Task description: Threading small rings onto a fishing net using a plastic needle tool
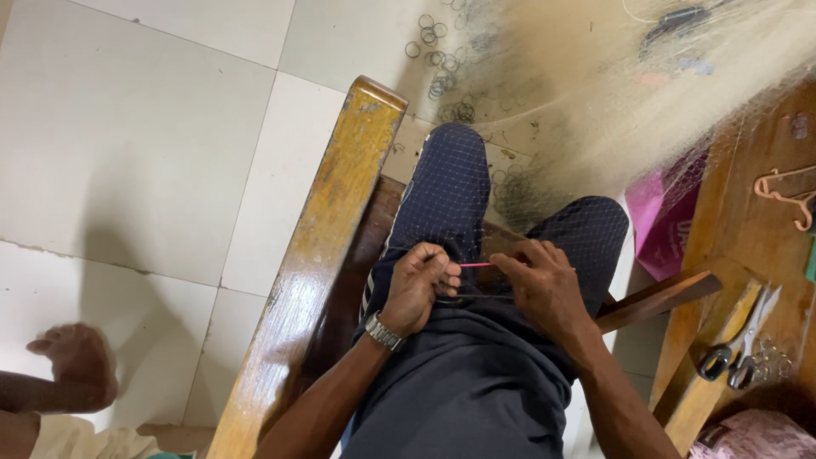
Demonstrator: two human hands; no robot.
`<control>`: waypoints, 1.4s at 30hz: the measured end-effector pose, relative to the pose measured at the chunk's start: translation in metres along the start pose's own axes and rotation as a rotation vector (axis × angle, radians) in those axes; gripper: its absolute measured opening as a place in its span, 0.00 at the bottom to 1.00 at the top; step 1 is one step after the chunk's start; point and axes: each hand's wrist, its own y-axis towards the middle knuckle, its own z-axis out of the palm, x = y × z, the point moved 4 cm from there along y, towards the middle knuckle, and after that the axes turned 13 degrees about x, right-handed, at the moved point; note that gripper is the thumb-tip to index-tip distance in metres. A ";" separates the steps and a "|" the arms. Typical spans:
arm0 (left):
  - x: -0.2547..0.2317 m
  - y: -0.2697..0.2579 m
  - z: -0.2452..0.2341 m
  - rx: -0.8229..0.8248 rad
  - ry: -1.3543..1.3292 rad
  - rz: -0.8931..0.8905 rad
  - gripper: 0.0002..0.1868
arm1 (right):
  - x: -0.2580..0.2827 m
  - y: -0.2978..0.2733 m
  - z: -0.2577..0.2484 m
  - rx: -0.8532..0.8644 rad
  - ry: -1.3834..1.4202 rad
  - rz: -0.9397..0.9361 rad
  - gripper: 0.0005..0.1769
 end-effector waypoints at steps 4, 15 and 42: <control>0.004 0.001 -0.002 0.028 -0.085 -0.067 0.05 | -0.001 0.002 0.011 -0.048 0.173 -0.046 0.07; 0.015 0.008 -0.015 0.053 -0.043 -0.118 0.04 | 0.055 0.030 0.020 -0.223 0.219 -0.133 0.10; -0.013 -0.006 0.008 0.072 0.069 -0.100 0.04 | -0.027 0.146 -0.104 -0.292 0.920 -0.152 0.03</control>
